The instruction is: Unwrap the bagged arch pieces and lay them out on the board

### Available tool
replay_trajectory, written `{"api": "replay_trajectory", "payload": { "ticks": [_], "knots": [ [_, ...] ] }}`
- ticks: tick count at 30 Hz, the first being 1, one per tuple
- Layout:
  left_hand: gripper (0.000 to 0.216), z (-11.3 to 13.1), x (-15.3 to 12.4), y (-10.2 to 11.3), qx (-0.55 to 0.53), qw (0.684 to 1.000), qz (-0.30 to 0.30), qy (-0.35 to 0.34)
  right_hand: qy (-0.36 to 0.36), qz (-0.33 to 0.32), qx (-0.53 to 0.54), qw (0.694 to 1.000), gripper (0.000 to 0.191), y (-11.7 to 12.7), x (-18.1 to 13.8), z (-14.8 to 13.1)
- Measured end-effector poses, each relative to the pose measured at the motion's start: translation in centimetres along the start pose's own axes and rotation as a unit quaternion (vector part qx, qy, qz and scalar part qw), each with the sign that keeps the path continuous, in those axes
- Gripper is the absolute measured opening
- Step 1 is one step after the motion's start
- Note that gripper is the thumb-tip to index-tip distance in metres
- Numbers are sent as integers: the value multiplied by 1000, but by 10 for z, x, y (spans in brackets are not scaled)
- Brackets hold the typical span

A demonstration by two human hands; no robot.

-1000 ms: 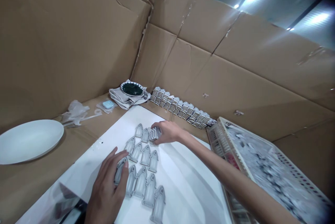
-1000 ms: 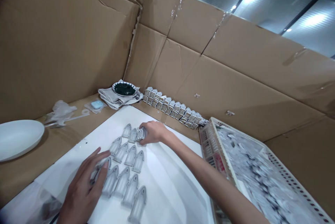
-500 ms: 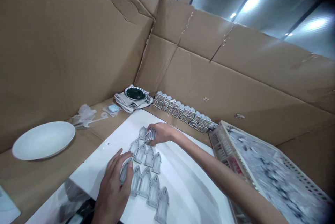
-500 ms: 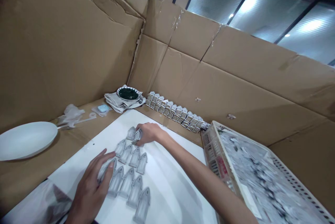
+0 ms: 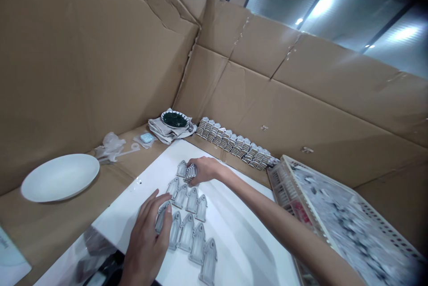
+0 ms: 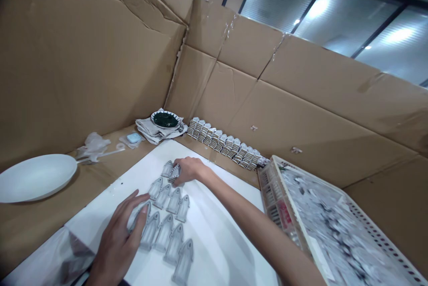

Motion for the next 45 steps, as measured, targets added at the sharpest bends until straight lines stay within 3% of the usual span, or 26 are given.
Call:
{"api": "replay_trajectory", "payload": {
  "ticks": [13,27,34,39,45],
  "knots": [
    [28,-4,1,-2,6,1000,-6,11,20,34,-14,999,83,5,3,-3],
    [33,-4,3,1,8,1000,-8,10,3,-4,-40,999,83,16,3,-8],
    [37,-11,4,0,10,998,-42,49,12,7,-42,999,72,18,3,-9],
    [36,-16,4,-2,20,997,-59,47,-18,15,-44,999,69,36,-16,13],
    [37,-24,5,-6,35,998,-55,23,-81,16,-68,994,68,45,-58,70]
  ]
}}
Point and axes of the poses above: each hand's wrist, its own x-axis towards the middle knuckle, its own y-axis out of the back of the hand, z = x × y, the point moved 9 cm from there along x, towards the middle knuckle, and after that the axes turned 3 degrees about z, right-handed, at the moved point
